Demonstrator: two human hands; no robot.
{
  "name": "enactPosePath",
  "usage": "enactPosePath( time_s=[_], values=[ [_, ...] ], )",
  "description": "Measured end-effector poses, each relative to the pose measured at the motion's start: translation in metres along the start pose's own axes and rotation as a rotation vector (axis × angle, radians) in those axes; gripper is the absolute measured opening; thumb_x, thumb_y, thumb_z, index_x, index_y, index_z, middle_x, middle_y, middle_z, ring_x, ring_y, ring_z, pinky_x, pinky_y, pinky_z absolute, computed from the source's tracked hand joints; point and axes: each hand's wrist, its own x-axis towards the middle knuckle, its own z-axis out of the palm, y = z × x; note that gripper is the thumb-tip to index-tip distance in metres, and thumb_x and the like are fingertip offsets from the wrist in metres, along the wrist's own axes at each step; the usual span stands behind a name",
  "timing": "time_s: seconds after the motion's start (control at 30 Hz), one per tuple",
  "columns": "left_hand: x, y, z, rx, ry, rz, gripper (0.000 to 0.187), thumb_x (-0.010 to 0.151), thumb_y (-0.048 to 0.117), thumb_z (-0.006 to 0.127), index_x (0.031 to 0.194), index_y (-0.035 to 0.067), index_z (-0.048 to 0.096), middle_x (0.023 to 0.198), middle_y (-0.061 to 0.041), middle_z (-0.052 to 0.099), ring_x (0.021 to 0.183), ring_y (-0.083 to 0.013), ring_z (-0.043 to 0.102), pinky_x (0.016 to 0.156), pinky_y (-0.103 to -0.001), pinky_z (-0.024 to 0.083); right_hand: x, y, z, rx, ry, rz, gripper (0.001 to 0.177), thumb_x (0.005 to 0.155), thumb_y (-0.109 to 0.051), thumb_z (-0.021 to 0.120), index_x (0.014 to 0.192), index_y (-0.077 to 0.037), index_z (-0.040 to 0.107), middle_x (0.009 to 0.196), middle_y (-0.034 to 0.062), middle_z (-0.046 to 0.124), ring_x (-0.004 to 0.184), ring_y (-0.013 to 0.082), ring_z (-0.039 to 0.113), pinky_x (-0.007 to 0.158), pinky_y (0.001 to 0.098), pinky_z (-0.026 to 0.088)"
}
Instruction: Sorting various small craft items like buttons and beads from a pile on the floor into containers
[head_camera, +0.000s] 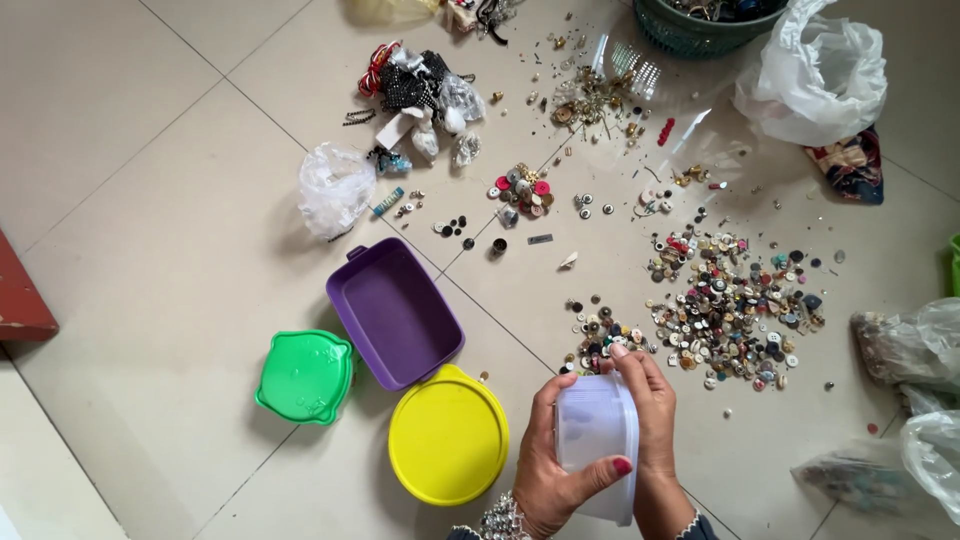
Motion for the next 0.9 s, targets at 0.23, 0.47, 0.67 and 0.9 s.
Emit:
enactPosePath(
  time_s=[0.23, 0.47, 0.67, 0.9],
  values=[
    [0.004, -0.011, -0.005, 0.249, 0.263, 0.121, 0.093, 0.074, 0.029, 0.091, 0.147, 0.009, 0.036, 0.131, -0.012, 0.061, 0.117, -0.0219, 0.066, 0.099, -0.038, 0.058, 0.022, 0.015, -0.017, -0.123, 0.263, -0.278, 0.030, 0.103, -0.032, 0.063, 0.079, -0.015, 0.056, 0.068, 0.0023, 0.056, 0.061, 0.0105, 0.053, 0.072, 0.0196, 0.052],
    [0.022, -0.010, -0.049, -0.534, 0.050, -0.041, 0.106, 0.074, 0.037, 0.089, 0.158, 0.017, 0.027, 0.132, -0.015, 0.056, 0.117, -0.0313, 0.062, 0.096, -0.050, 0.057, 0.030, -0.010, -0.051, -0.385, 0.086, -0.203, 0.035, 0.097, -0.038, 0.066, 0.073, -0.015, 0.056, 0.064, 0.0029, 0.054, 0.052, 0.0124, 0.042, 0.046, 0.0301, 0.033],
    [0.030, -0.023, -0.066, -0.704, -0.028, -0.134, 0.102, 0.080, 0.040, 0.084, 0.161, 0.020, 0.025, 0.147, -0.013, 0.050, 0.124, -0.0346, 0.060, 0.101, -0.051, 0.055, 0.016, 0.036, -0.110, -1.231, 0.152, -0.568, 0.033, 0.092, -0.038, 0.072, 0.078, -0.010, 0.062, 0.067, 0.0032, 0.066, 0.058, 0.0176, 0.065, 0.058, 0.0319, 0.049],
    [0.017, -0.039, -0.087, -0.580, 0.275, -0.137, 0.091, 0.076, 0.037, 0.082, 0.153, 0.023, 0.037, 0.142, -0.015, 0.054, 0.113, -0.0358, 0.063, 0.093, -0.057, 0.055, 0.015, 0.062, -0.130, -1.304, 0.174, -0.719, 0.025, 0.091, -0.031, 0.074, 0.080, -0.011, 0.064, 0.078, 0.0015, 0.067, 0.067, 0.0190, 0.066, 0.062, 0.0333, 0.052]
  ],
)
